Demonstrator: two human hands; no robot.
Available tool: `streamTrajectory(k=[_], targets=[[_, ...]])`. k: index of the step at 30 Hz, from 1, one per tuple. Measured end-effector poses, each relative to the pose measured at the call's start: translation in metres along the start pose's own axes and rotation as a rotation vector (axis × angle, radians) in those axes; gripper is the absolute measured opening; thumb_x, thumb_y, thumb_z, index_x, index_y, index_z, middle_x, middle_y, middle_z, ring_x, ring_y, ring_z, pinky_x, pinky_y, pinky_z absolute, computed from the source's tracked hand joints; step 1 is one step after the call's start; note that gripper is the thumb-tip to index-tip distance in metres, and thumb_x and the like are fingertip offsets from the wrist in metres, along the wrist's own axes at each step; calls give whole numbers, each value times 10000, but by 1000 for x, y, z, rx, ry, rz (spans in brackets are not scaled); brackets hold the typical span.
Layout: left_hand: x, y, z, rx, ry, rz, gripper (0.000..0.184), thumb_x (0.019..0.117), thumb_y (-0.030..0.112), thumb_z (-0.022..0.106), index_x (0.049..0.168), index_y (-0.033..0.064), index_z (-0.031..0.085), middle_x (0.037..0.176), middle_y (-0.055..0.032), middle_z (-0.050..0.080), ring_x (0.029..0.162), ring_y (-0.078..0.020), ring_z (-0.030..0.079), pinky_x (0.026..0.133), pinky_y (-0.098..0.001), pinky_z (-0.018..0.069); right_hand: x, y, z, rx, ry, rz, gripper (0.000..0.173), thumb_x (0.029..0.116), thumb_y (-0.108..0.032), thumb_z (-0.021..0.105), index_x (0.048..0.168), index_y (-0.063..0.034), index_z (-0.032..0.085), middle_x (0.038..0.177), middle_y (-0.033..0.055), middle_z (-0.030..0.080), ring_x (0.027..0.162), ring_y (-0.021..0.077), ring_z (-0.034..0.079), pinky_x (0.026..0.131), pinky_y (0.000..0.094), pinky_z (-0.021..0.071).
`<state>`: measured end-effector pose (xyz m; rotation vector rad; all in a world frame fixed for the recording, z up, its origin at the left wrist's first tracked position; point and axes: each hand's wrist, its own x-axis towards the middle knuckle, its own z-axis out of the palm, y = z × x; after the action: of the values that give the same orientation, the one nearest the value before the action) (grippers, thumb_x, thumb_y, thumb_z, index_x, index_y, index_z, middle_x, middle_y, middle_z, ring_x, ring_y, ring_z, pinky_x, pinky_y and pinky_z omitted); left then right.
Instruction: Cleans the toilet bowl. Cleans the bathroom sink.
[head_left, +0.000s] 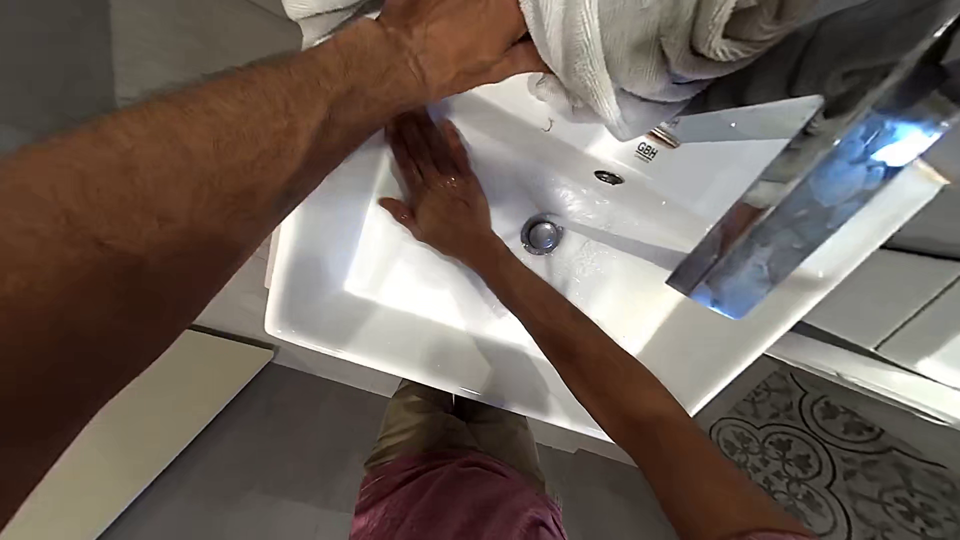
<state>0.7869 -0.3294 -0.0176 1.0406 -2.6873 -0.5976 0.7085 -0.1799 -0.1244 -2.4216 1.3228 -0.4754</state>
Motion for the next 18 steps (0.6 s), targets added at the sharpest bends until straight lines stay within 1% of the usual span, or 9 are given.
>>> streamTrajectory(k=[2, 4, 6, 7, 9, 11, 14, 16, 18], targets=[[-2, -4, -4, 11, -26, 115, 390, 1069, 321, 469, 965, 33, 711, 891, -147, 702, 868, -281, 696, 724, -448, 502, -3, -15, 2, 44, -11, -23, 796, 1018, -559, 382, 1558, 25, 383, 1641, 175, 356, 1559, 306, 255, 1286, 495, 123], [-3, -6, -9, 7, -74, 155, 416, 1097, 290, 416, 1091, -24, 689, 1021, -228, 703, 1008, -374, 688, 834, -525, 510, -47, -16, -11, 88, -166, -114, 731, 1038, -513, 343, 1600, -46, 340, 1684, 109, 289, 1583, 269, 186, 1294, 525, 101], [-2, -10, -2, 45, -26, 197, 417, 1100, 295, 398, 1100, -17, 676, 1012, -226, 705, 1003, -384, 696, 811, -527, 521, -106, -4, -25, 128, -247, -105, 702, 1030, -558, 393, 1589, -132, 400, 1681, 37, 314, 1579, 217, 205, 1299, 518, 121], [-3, -9, 2, 32, -4, 199, 415, 1096, 299, 403, 1096, -5, 685, 1004, -209, 712, 998, -363, 700, 815, -506, 525, -122, 4, -31, 80, -250, -65, 724, 1023, -600, 376, 1577, -137, 419, 1671, 40, 337, 1568, 226, 240, 1287, 519, 156], [-5, -11, 0, 26, 11, 173, 411, 1090, 291, 410, 1075, -5, 693, 991, -203, 714, 992, -350, 701, 820, -496, 522, -109, 21, -30, -61, -150, 26, 792, 1026, -642, 314, 1568, -74, 415, 1651, 115, 361, 1550, 290, 283, 1266, 536, 172], [-3, -7, 2, 13, 13, 164, 408, 1080, 287, 420, 1044, -2, 706, 978, -187, 716, 980, -325, 699, 816, -473, 516, -63, 23, -19, -91, -15, 94, 834, 1013, -639, 317, 1553, -12, 412, 1642, 171, 356, 1553, 314, 267, 1274, 532, 137], [-4, -6, 0, 60, 5, 143, 415, 1080, 303, 421, 1022, 12, 710, 957, -167, 713, 954, -298, 696, 791, -446, 509, -8, -10, -1, 8, -11, 44, 759, 996, -520, 381, 1549, 0, 418, 1641, 142, 369, 1560, 296, 252, 1281, 506, 114], [-8, 0, 1, 43, -19, 126, 425, 1084, 309, 404, 1041, 11, 702, 973, -174, 710, 963, -314, 693, 794, -467, 506, -33, -30, -6, 93, -97, -41, 718, 1016, -456, 385, 1570, 0, 375, 1663, 149, 323, 1573, 298, 213, 1288, 513, 111], [-7, -3, -4, 51, -18, 134, 442, 1097, 304, 377, 1080, -19, 678, 1012, -230, 706, 997, -399, 695, 806, -556, 512, -81, -19, -20, 169, -225, -149, 682, 1019, -468, 414, 1584, -85, 397, 1678, 68, 316, 1576, 227, 209, 1298, 498, 119]])
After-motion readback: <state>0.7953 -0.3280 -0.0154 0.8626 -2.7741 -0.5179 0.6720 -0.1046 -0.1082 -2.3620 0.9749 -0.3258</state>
